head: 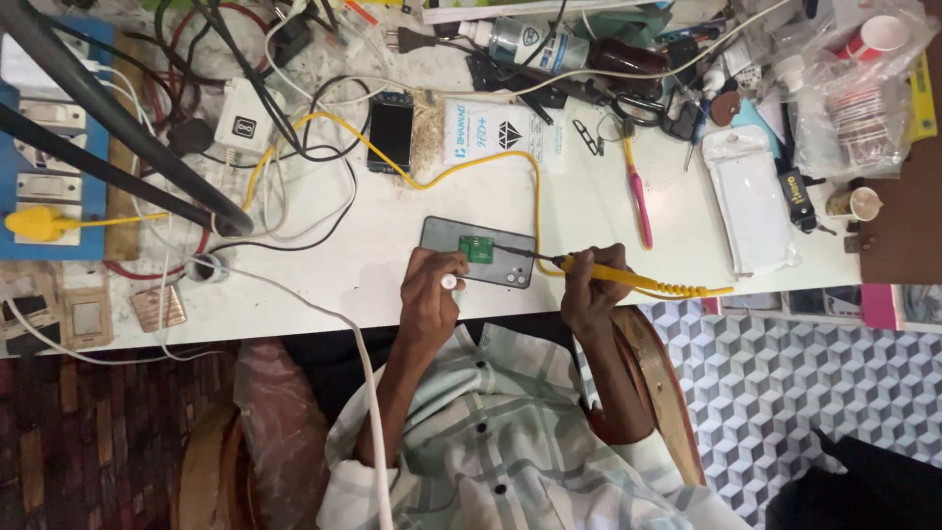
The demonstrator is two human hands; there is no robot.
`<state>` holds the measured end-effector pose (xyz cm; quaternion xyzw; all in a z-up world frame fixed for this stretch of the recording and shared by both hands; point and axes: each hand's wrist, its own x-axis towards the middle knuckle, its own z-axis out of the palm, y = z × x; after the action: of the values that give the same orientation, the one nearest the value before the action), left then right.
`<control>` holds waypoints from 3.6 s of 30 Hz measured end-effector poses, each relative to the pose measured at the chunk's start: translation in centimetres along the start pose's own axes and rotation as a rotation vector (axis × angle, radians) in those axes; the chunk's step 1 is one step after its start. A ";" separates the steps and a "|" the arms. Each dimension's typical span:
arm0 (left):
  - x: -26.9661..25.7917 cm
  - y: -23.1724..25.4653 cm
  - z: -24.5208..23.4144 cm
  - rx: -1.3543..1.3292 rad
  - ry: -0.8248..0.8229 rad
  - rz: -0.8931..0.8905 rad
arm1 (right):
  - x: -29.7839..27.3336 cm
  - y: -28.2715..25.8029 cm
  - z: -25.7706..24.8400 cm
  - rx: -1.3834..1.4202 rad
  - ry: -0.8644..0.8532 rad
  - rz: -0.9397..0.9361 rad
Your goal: The person uses a soldering iron and solder wire to work on a small green circuit board placed on a smartphone. They repeatedly apply heat and solder to specific points on the board.
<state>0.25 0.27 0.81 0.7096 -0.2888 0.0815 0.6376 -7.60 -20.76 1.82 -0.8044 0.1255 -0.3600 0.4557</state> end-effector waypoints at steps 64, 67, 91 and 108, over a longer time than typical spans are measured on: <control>4.2 2.8 -7.0 0.493 -0.415 -0.023 | 1.5 -1.7 0.5 -0.590 -0.323 -0.620; 5.9 2.5 -6.6 0.554 -0.534 -0.049 | 1.6 -1.9 0.4 -0.639 -0.291 -0.687; 0.4 -0.8 -0.3 -0.551 0.104 -0.306 | -1.4 -4.8 2.7 -0.178 0.056 0.110; 0.9 -2.7 -0.1 -0.551 0.101 -0.263 | -2.7 -4.4 2.5 -0.111 0.076 0.033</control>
<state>2.43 0.13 -1.05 0.5364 -0.1736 -0.0478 0.8245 -8.30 -15.32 3.37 -0.8120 0.1758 -0.3753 0.4110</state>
